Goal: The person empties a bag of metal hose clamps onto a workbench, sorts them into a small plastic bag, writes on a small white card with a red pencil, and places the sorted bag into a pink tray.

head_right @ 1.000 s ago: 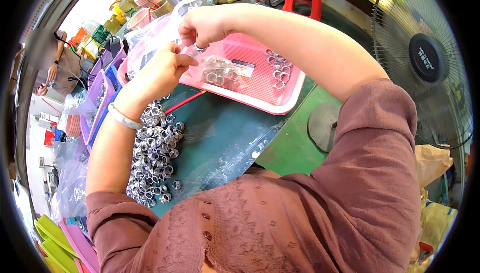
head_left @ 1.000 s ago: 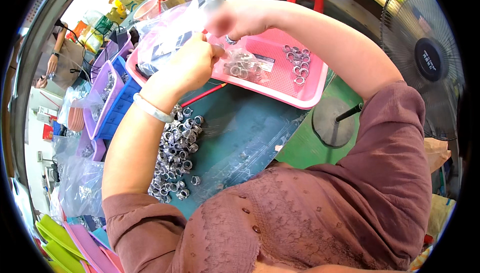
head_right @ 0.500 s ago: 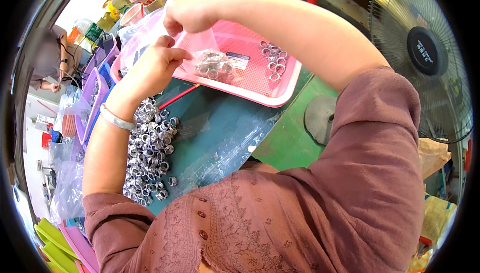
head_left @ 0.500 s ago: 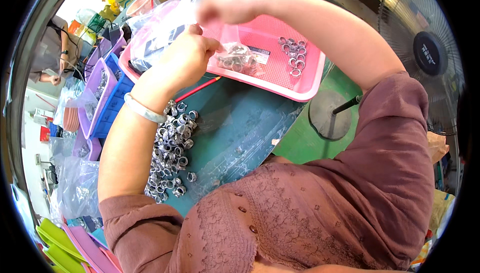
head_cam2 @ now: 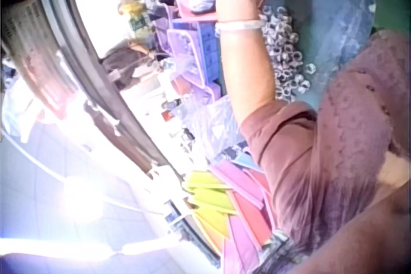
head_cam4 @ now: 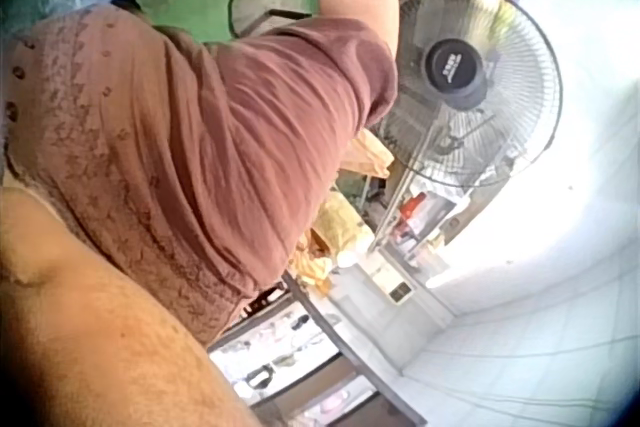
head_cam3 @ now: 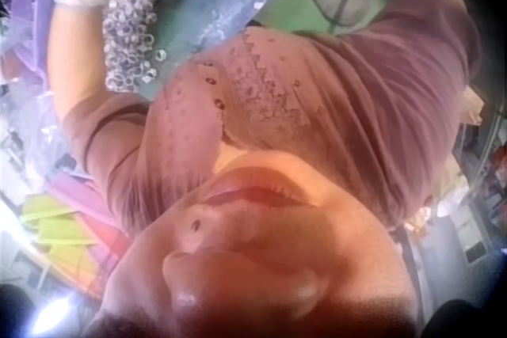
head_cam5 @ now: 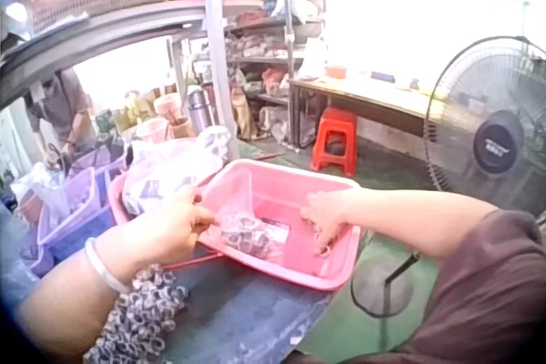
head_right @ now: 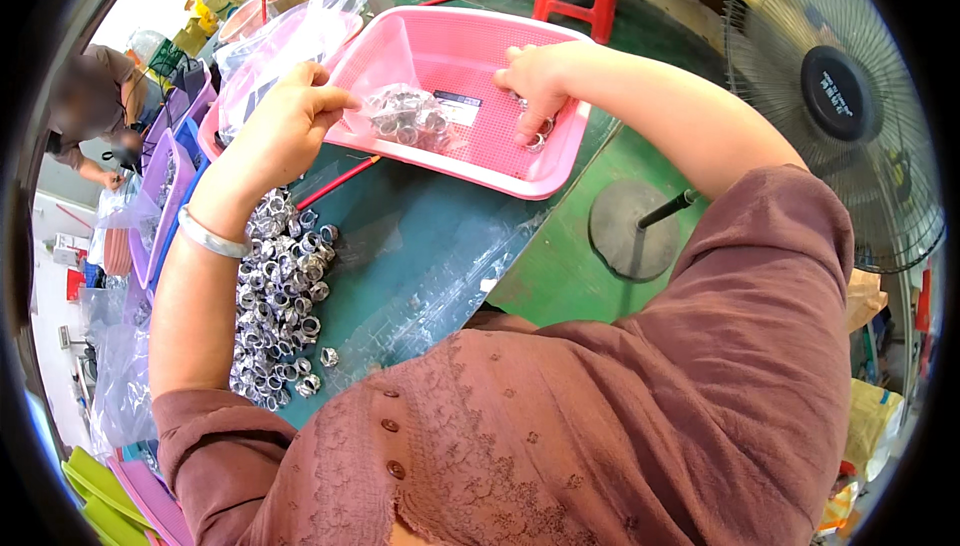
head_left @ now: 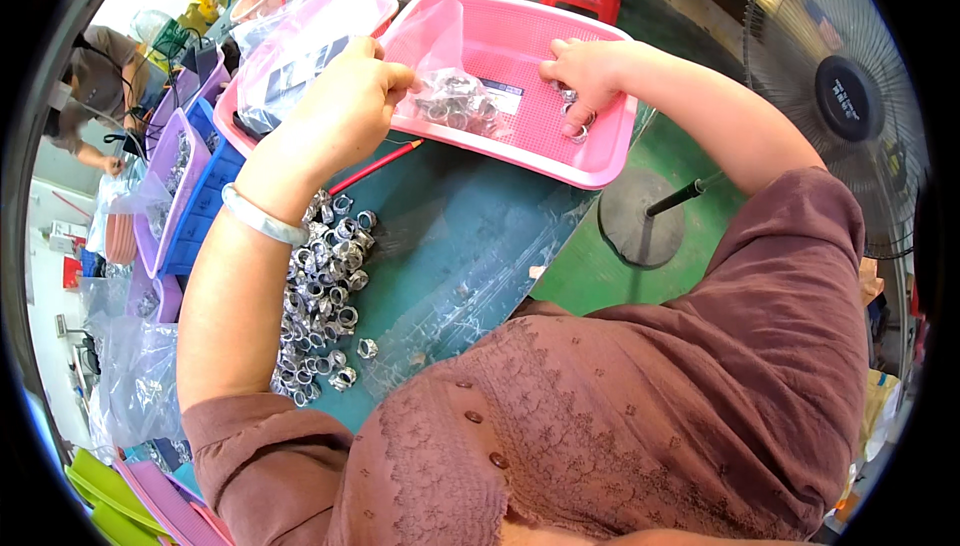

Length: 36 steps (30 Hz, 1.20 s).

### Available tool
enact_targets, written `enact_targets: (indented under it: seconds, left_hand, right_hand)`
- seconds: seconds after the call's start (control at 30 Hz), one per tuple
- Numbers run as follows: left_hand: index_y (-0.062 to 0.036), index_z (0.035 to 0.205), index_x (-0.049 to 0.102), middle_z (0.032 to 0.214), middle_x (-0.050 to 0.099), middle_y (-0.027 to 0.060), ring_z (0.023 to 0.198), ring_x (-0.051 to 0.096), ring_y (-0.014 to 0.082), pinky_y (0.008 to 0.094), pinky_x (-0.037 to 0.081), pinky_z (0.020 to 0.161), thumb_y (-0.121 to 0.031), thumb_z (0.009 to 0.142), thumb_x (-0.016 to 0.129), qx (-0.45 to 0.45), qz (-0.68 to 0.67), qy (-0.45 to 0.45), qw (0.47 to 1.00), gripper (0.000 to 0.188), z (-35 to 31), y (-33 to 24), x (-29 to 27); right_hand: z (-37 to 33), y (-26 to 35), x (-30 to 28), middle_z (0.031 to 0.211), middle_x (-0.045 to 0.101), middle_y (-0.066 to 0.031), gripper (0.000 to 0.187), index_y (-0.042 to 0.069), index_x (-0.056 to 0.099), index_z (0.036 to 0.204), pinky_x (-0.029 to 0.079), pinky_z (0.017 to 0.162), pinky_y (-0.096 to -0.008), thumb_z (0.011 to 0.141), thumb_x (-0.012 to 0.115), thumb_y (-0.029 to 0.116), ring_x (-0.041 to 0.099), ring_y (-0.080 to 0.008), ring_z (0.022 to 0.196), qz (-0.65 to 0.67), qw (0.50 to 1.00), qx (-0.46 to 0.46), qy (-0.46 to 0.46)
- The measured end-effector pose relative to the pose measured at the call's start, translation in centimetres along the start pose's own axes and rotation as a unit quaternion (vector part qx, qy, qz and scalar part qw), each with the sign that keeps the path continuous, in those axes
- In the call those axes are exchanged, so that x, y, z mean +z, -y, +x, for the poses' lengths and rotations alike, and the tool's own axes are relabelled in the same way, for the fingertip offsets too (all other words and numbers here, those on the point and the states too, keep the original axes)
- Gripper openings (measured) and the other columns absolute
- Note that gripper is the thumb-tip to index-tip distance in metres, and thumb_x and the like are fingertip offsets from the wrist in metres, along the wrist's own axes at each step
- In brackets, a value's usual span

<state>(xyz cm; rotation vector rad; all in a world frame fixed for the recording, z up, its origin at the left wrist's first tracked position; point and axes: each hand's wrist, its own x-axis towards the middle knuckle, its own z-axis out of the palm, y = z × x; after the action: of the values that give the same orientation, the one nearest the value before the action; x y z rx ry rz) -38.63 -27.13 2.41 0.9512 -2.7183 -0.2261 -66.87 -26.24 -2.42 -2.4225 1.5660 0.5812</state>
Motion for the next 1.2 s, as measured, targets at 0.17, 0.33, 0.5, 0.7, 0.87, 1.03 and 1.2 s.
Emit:
enact_targets:
  seconds: [0.17, 0.33, 0.5, 0.7, 0.87, 1.03, 1.2]
  left_hand:
    - [-0.0023, 0.092, 0.065, 0.094, 0.052, 0.016, 0.089, 0.053, 0.0307, 0.0338, 0.043, 0.079, -0.003, 0.081, 0.055, 0.013, 0.005, -0.007, 1.0, 0.015, 0.2, 0.2, 0.4]
    - [-0.0013, 0.092, 0.065, 0.095, 0.052, 0.0163, 0.089, 0.053, 0.0304, 0.0331, 0.043, 0.079, -0.002, 0.081, 0.055, 0.013, 0.007, -0.01, 1.0, 0.015, 0.4, -0.1, 0.4]
    - [-0.0013, 0.092, 0.065, 0.097, 0.052, 0.0163, 0.091, 0.052, 0.0306, 0.0329, 0.043, 0.08, -0.002, 0.081, 0.055, -0.01, 0.004, 0.008, 1.0, 0.015, 0.4, -0.2, 0.2]
    - [-0.0018, 0.091, 0.065, 0.097, 0.051, 0.0162, 0.092, 0.052, 0.0307, 0.0331, 0.042, 0.081, -0.001, 0.08, 0.055, 0.009, 0.009, -0.005, 1.0, 0.015, 0.2, 0.0, 0.5]
    - [-0.0019, 0.091, 0.065, 0.098, 0.051, 0.0166, 0.094, 0.051, 0.0313, 0.0334, 0.042, 0.083, -0.002, 0.08, 0.056, 0.001, 0.002, 0.0, 1.0, 0.015, 0.3, 0.1, 0.6]
    - [-0.0024, 0.092, 0.065, 0.097, 0.051, 0.0178, 0.094, 0.05, 0.0324, 0.0345, 0.042, 0.083, -0.003, 0.079, 0.056, 0.008, 0.006, -0.004, 1.0, 0.015, 0.6, 0.1, 0.5]
    - [-0.0036, 0.091, 0.066, 0.097, 0.051, 0.0187, 0.094, 0.05, 0.0336, 0.0356, 0.042, 0.083, -0.003, 0.078, 0.058, 0.014, 0.009, -0.012, 1.0, 0.015, 0.7, 0.3, 0.7]
  right_hand:
    - [-1.4, 0.0, 0.7, 0.108, 0.043, -0.0173, 0.084, 0.004, 0.049, 0.112, 0.04, 0.086, -0.0429, 0.046, 0.081, 0.045, 0.045, -0.0349, 0.103, 0.002, 0.998, -0.053, -0.013]
    - [-0.9, 0.0, 1.5, 0.108, 0.044, -0.017, 0.075, 0.008, 0.05, 0.111, 0.042, 0.084, -0.044, 0.048, 0.081, 0.037, 0.047, -0.0361, 0.1, 0.011, 0.998, -0.051, -0.03]
    - [0.0, 0.1, 1.9, 0.106, 0.046, -0.0162, 0.065, 0.011, 0.051, 0.111, 0.044, 0.08, -0.0444, 0.053, 0.075, 0.026, 0.048, -0.0358, 0.099, -0.002, 0.996, -0.086, -0.013]
    - [0.6, -0.2, 2.5, 0.102, 0.049, -0.0166, 0.053, 0.012, 0.053, 0.107, 0.045, 0.078, -0.0438, 0.057, 0.069, 0.014, 0.05, -0.0348, 0.097, 0.012, 0.997, -0.072, -0.039]
    - [1.0, -1.3, 2.3, 0.097, 0.051, -0.0174, 0.039, 0.009, 0.054, 0.095, 0.045, 0.076, -0.0425, 0.058, 0.066, 0.009, 0.053, -0.0355, 0.091, 0.046, 0.993, -0.105, -0.035]
    - [1.8, -3.1, 0.7, 0.081, 0.053, -0.0082, 0.027, 0.005, 0.052, 0.085, 0.046, 0.065, -0.0334, 0.06, 0.062, 0.002, 0.054, -0.0202, 0.077, 0.237, 0.963, -0.095, -0.085]
    - [1.4, -1.6, -5.9, 0.078, 0.054, -0.003, 0.027, 0.008, 0.053, 0.088, 0.046, 0.051, -0.025, 0.064, 0.064, 0.004, 0.052, -0.0121, 0.069, 0.42, 0.888, -0.103, -0.157]
